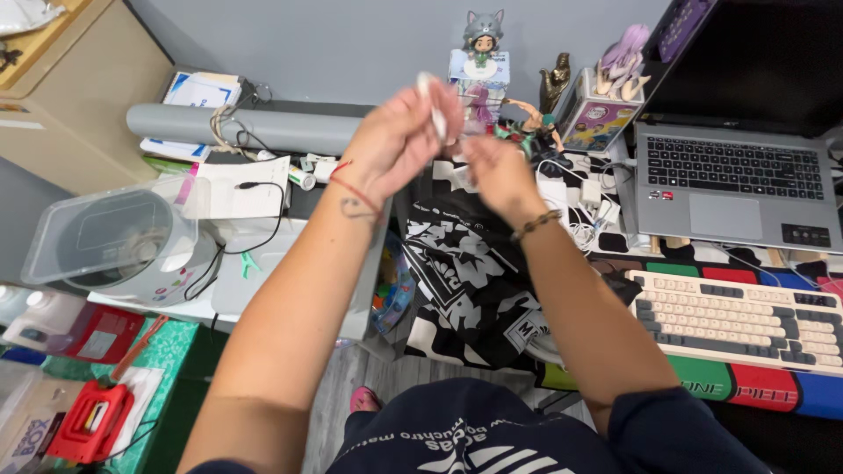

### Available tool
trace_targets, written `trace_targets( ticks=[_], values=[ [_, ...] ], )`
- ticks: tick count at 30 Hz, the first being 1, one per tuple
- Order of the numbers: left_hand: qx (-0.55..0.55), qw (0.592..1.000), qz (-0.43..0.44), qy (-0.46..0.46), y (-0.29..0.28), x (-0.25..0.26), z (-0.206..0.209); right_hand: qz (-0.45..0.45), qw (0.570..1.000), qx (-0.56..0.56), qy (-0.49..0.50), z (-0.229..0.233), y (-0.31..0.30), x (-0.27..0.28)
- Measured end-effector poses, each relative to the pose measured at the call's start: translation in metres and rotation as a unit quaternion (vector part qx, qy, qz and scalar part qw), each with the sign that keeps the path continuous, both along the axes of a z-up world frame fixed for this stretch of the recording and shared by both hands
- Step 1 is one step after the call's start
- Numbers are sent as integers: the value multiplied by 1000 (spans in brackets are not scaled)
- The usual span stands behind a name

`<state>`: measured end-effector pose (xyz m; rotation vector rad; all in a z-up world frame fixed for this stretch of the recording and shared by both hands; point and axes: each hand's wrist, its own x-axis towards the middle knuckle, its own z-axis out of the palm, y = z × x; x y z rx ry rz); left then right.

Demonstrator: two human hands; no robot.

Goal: The person manipulates various electronics, cables, and containers on a desk, winds a white charging cable, places items into a black bag, handles notebooks and a tube of vitamins, and interacts with items in a refrigerator.

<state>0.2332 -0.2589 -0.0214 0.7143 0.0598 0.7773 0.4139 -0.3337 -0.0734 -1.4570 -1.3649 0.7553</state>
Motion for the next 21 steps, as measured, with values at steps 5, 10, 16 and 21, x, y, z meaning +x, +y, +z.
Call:
trace_targets(
  ticks=[5, 10, 16, 21],
  values=[
    [180, 921, 314, 141, 18, 1, -30, 185, 950, -167, -185, 9, -31, -38],
    [517, 688, 349, 371, 4, -29, -82, 151, 952, 96, -247, 39, -47, -16],
    [227, 920, 57, 314, -27, -22, -76, 5, 961, 223, -166, 17, -16, -3],
    [122, 979, -104, 129, -41, -33, -60, 121, 975, 84, 166, -49, 8, -17]
  ],
)
